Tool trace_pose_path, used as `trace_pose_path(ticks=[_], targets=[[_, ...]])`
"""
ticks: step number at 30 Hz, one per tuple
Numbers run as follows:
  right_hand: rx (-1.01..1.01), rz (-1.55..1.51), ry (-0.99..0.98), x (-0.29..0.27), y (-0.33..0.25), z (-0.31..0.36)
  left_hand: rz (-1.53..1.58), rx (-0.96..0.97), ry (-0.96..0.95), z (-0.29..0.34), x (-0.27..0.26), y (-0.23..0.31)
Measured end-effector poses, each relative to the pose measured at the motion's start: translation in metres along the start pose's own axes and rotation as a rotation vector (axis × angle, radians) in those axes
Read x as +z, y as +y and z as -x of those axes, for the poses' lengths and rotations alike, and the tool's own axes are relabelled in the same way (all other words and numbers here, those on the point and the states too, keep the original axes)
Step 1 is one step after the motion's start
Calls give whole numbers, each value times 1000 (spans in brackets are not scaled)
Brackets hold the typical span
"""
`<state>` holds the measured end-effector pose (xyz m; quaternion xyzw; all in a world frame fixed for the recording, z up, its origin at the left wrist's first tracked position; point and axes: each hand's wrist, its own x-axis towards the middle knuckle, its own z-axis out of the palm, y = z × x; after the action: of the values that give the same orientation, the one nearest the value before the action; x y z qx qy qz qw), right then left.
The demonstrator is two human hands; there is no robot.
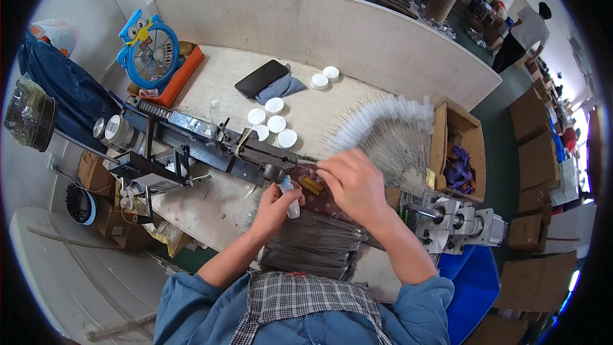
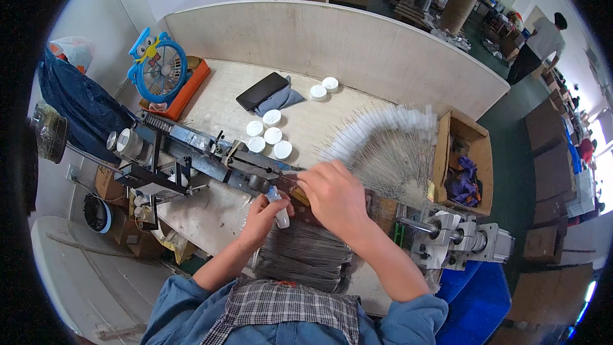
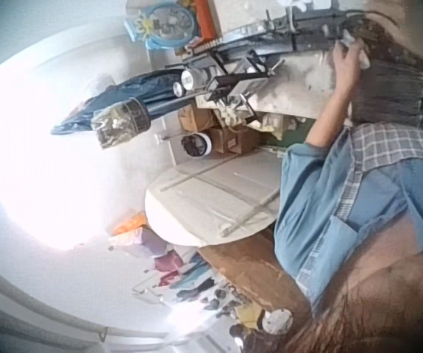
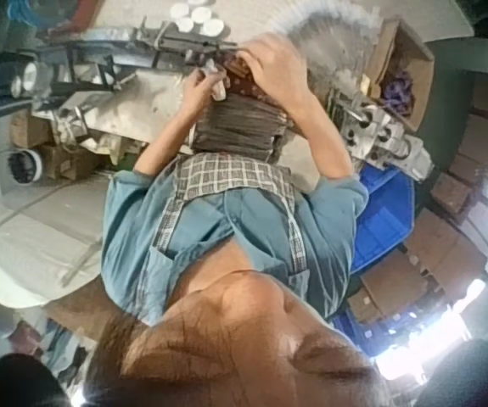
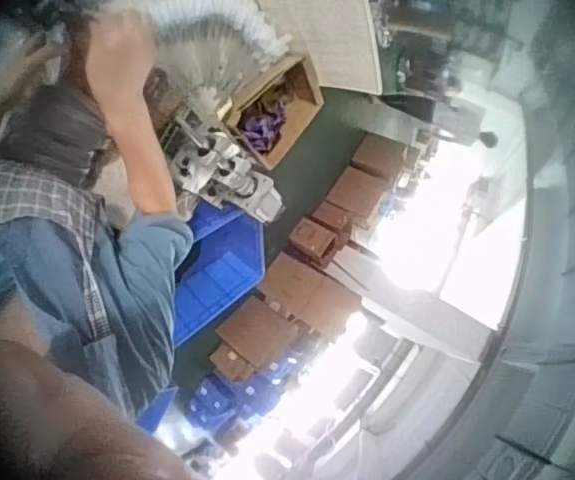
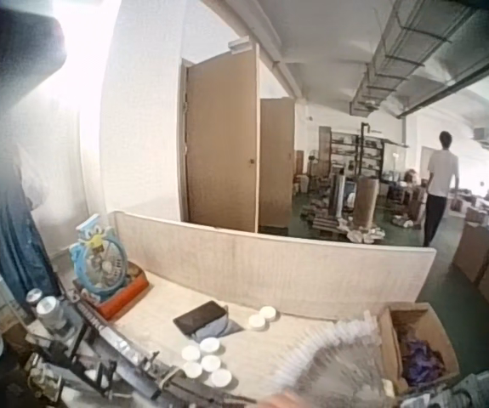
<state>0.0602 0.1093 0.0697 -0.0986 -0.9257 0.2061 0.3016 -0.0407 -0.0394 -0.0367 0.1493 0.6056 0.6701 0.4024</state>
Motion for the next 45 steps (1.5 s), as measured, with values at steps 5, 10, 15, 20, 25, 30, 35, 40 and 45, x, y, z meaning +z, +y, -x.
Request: trace_pose_path(ticks=[5,10,15,20,25,30,35,40,45], targets=[[-12,-63,-55,26,3,49,-585,90,-55,-4,-3,10],[-16,103,-157,66,24,56,-679,219,-96,-2,-18,39],[47,-61,-285,29,8,48,244,-61,318,12,-127,9],[123,-129,-353,36,7,47,509,-182,480,26,-186,17],[128,-183,-390,40,2,44,584,-134,491,24,-191,10],[140,-180,-371,6,-6,37,705,-59,565,18,-167,0],[167,-106,-229,-31,1,22,369,1,119,41,-39,14],[575,-401,-189,-34,26,31,282,41,-210,17,50,25],[688,-488,-245,-49,33,44,166,76,-199,7,68,14]])
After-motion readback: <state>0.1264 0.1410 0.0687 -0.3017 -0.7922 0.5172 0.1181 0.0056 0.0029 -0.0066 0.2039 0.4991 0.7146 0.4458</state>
